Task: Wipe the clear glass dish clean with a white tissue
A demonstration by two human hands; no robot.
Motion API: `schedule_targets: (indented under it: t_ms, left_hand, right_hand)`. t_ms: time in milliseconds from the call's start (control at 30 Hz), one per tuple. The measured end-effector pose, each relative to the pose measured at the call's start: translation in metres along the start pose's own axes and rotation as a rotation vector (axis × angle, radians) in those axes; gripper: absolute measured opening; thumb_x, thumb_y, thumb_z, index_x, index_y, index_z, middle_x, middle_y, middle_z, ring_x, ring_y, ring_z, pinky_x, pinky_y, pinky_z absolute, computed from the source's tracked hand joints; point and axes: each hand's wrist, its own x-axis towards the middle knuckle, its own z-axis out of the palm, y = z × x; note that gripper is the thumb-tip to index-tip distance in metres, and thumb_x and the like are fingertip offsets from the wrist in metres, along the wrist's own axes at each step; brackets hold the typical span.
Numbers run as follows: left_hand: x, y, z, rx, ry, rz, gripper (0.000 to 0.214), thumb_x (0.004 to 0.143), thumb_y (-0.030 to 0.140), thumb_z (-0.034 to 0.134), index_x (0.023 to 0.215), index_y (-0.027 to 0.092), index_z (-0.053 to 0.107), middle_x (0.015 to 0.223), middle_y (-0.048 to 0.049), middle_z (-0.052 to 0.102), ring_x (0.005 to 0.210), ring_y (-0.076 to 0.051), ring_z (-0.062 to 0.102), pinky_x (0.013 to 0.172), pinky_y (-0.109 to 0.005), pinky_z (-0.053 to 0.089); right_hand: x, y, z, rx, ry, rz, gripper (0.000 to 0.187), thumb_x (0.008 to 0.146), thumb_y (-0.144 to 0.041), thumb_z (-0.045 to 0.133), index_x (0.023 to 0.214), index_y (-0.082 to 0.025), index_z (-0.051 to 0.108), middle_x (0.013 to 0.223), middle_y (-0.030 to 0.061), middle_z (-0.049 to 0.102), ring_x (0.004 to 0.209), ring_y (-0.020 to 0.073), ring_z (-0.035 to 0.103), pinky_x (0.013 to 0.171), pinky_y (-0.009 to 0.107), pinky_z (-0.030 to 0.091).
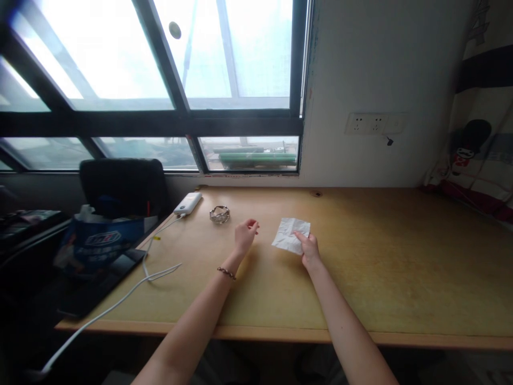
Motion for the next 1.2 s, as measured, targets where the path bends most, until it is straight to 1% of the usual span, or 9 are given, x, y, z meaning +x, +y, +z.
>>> schedule_targets:
  t_ms: [67,167,333,500,633,767,967,1100,1200]
  left_hand:
    - [0.013,-0.016,-0.02,0.305,0.219,0.099,0.022,0.078,0.029,0.048,0.093,0.017,0.058,0.093,-0.0101,0.061,0.073,-0.018,0.057,0.062,-0.026,0.039]
    - [0.028,-0.04,-0.047,0.389,0.283,0.087,0.037,0.079,0.022,0.048,0.115,0.014,0.044,0.117,-0.015,0.047,0.09,-0.024,0.052,0.07,-0.031,0.038]
    - [0.043,-0.068,-0.064,0.413,0.25,0.064,0.039,0.075,0.017,0.054,0.112,0.009,0.043,0.112,-0.0145,0.045,0.089,-0.023,0.05,0.072,-0.03,0.039]
    - [0.048,-0.074,-0.063,0.417,0.246,0.051,0.031,0.069,0.013,0.059,0.099,0.01,0.05,0.101,-0.0114,0.046,0.081,-0.02,0.05,0.07,-0.031,0.04]
    - [0.038,-0.056,-0.054,0.395,0.228,0.093,0.023,0.07,0.014,0.057,0.093,0.015,0.053,0.093,-0.0075,0.049,0.077,-0.017,0.051,0.069,-0.028,0.041]
    - [0.01,-0.021,-0.023,0.214,0.095,0.24,0.019,0.073,0.016,0.05,0.091,0.019,0.053,0.094,-0.0058,0.05,0.063,-0.011,0.051,0.063,-0.025,0.042]
    - [-0.049,0.021,0.033,-0.01,-0.183,0.437,0.024,0.072,0.013,0.051,0.092,0.023,0.057,0.094,-0.0041,0.051,0.062,-0.01,0.051,0.062,-0.022,0.043]
    - [-0.059,0.032,0.032,-0.077,-0.317,0.524,0.024,0.076,0.016,0.048,0.095,0.026,0.059,0.096,-0.0047,0.053,0.072,-0.012,0.053,0.068,-0.023,0.044]
    - [-0.057,0.035,0.024,-0.163,-0.26,0.447,0.03,0.074,0.02,0.053,0.103,0.027,0.056,0.11,-0.0057,0.046,0.062,-0.008,0.05,0.065,-0.024,0.045]
  right_hand:
    - [0.001,0.0,-0.001,-0.003,0.012,0.009,0.025,0.051,-0.02,0.072,0.074,-0.015,0.062,0.071,0.0043,0.069,0.063,0.0213,0.064,0.057,0.03,0.053]
    - [0.001,0.001,-0.001,-0.009,0.001,0.04,0.025,0.051,-0.019,0.073,0.074,-0.015,0.063,0.071,0.0051,0.069,0.063,0.0217,0.064,0.057,0.03,0.053]
    - [0.002,0.003,0.001,-0.023,-0.055,0.074,0.025,0.052,-0.019,0.072,0.075,-0.014,0.063,0.072,0.0056,0.069,0.063,0.0216,0.064,0.058,0.031,0.053]
    - [0.005,0.004,0.001,0.001,0.012,0.053,0.026,0.053,-0.02,0.071,0.076,-0.016,0.062,0.074,0.0038,0.069,0.066,0.0214,0.064,0.059,0.03,0.053]
    - [0.006,0.004,0.004,0.025,0.042,0.0,0.022,0.058,-0.022,0.068,0.079,-0.019,0.061,0.079,0.0024,0.069,0.074,0.0216,0.064,0.064,0.03,0.053]
    - [0.002,0.003,0.01,0.025,0.018,-0.03,0.021,0.064,-0.032,0.064,0.081,-0.02,0.06,0.084,0.0034,0.068,0.082,0.0221,0.062,0.069,0.03,0.052]
    - [-0.012,0.008,0.017,0.0,-0.226,0.054,0.037,0.069,-0.04,0.059,0.102,-0.024,0.052,0.091,0.0017,0.066,0.083,0.019,0.062,0.067,0.029,0.05]
    - [-0.017,0.015,0.02,0.0,-0.218,0.019,0.048,0.067,-0.036,0.063,0.111,-0.028,0.044,0.088,-0.001,0.065,0.077,0.0159,0.062,0.065,0.027,0.05]
    - [-0.016,0.017,0.023,0.009,-0.25,-0.044,0.048,0.069,-0.035,0.06,0.113,-0.028,0.043,0.097,0.0002,0.062,0.085,0.0165,0.06,0.073,0.03,0.048]
